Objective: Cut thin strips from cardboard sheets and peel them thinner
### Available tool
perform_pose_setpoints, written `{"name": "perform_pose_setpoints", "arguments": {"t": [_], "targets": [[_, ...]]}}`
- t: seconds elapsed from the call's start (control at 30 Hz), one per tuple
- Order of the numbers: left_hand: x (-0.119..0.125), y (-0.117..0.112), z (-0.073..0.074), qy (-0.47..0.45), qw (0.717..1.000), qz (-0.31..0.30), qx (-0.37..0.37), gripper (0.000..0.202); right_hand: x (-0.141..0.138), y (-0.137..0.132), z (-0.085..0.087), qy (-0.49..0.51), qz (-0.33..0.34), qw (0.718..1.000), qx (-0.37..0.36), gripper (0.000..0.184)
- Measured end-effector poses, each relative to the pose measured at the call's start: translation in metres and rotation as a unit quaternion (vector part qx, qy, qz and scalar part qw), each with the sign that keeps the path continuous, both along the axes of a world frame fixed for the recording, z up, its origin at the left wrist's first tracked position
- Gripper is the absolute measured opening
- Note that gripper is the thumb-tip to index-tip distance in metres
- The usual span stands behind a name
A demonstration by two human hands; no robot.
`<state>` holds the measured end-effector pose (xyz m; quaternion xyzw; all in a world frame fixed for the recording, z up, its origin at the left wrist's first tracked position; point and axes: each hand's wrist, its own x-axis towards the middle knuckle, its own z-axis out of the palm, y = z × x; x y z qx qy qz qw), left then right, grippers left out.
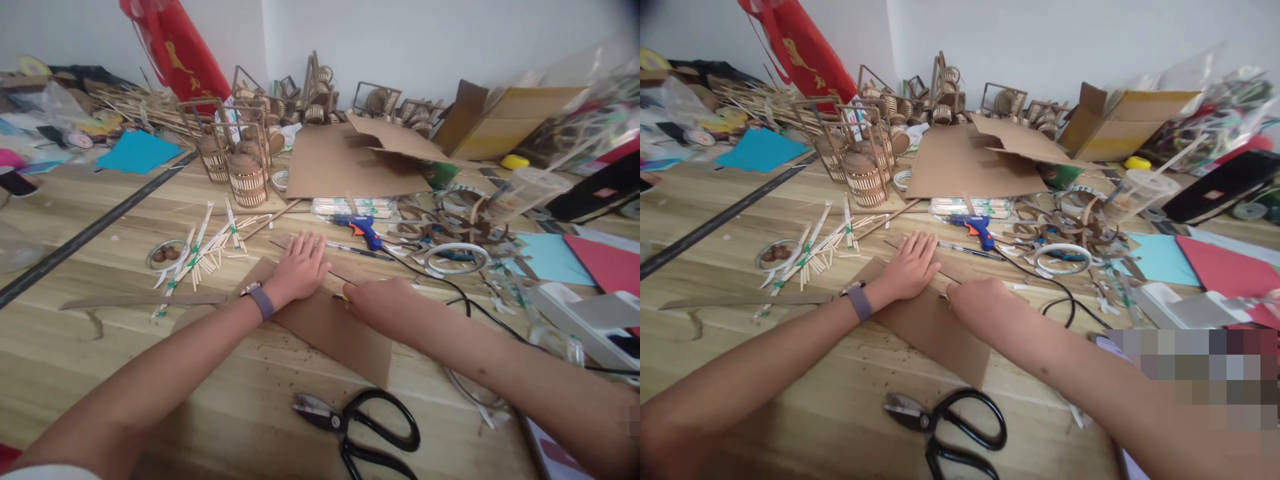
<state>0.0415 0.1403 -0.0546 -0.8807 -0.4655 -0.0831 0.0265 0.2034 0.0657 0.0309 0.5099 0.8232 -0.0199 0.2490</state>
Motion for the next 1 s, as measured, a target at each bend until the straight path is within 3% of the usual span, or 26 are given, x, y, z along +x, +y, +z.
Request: {"name": "perform_pose_setpoints", "arguments": {"t": [0.77, 1.0], "targets": [[0.001, 0.002, -0.005, 0.007, 1.0, 0.008, 0.003, 0.064, 0.034, -0.024, 0.001, 0.016, -0.08, 0.996, -0.04, 0.024], [0.005, -0.007, 0.004, 0.006, 1.0, -0.014, 0.022, 0.059, 0.03, -0.023, 0.003, 0.018, -0.075, 0.996, -0.037, 0.023]]}}
